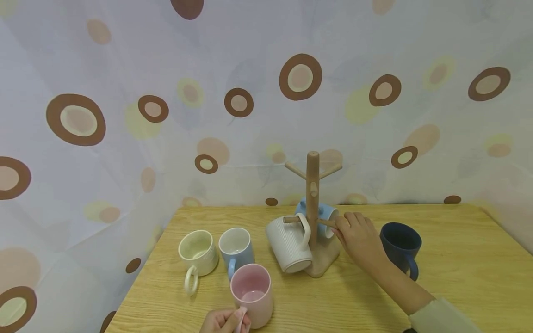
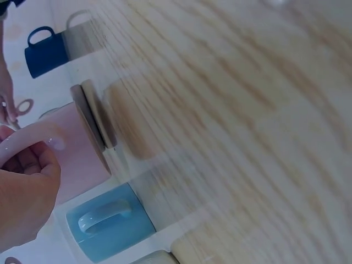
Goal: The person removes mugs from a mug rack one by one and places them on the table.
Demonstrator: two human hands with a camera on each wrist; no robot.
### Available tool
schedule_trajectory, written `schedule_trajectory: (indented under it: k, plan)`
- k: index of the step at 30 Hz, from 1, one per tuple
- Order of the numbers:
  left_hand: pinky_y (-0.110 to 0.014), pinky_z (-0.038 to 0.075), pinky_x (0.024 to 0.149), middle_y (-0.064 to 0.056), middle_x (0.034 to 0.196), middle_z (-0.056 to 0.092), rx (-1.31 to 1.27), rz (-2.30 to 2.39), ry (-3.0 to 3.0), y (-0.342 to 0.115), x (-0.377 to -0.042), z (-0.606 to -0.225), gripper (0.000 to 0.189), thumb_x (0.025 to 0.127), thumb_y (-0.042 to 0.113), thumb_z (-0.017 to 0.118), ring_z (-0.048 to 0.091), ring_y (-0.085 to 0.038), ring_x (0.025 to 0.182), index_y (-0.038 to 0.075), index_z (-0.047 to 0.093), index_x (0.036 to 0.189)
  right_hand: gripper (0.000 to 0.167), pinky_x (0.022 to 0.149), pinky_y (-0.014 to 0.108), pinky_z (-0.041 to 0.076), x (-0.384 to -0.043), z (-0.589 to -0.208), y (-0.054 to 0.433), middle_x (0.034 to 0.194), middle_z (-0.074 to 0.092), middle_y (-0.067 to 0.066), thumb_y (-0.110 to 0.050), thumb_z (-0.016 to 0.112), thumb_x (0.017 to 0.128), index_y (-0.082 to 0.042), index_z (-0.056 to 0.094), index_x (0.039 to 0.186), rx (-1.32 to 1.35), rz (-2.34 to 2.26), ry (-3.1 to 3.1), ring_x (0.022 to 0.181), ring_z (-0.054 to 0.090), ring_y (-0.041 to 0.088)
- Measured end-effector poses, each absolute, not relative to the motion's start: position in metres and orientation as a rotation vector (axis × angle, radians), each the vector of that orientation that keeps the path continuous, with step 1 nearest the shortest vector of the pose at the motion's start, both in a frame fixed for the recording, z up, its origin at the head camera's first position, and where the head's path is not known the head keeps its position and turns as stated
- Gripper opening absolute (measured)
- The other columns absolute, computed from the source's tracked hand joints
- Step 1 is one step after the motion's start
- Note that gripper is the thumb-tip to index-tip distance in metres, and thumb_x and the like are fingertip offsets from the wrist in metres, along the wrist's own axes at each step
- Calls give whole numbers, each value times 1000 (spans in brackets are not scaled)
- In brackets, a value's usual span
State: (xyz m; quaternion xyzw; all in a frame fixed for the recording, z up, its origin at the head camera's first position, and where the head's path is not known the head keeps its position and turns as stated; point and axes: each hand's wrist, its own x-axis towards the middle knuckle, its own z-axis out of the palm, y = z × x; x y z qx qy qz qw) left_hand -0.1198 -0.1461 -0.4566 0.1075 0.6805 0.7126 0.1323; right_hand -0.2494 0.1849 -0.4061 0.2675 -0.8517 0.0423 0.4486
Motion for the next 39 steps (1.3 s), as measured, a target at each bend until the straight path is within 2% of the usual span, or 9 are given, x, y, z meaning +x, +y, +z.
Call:
schedule_trajectory:
  k: [8,21,39]
  plan:
    - [-10,36,47,11,59,54,268,2023,1966,-147,-120,-459,58,94,28,50,44,4,49,-29,49,87,51,51,39,46,-248,-405,184,73,53,14,-38,22,100,-1,54,85,667,127,-2085,64,53,29]
    - [-10,36,46,11,57,52,290,2034,1949,-149,-120,-461,55,95,26,48,44,4,48,-28,49,86,55,55,41,49,-246,-405,182,75,58,13,-37,21,100,2,57,87,658,90,-2058,69,56,30]
    - [-11,36,45,12,56,49,203,2015,1975,-148,-119,-466,62,93,34,51,42,4,46,-27,49,86,50,56,42,48,-246,-407,182,75,57,14,-36,25,98,2,56,88,670,162,-2082,69,56,31]
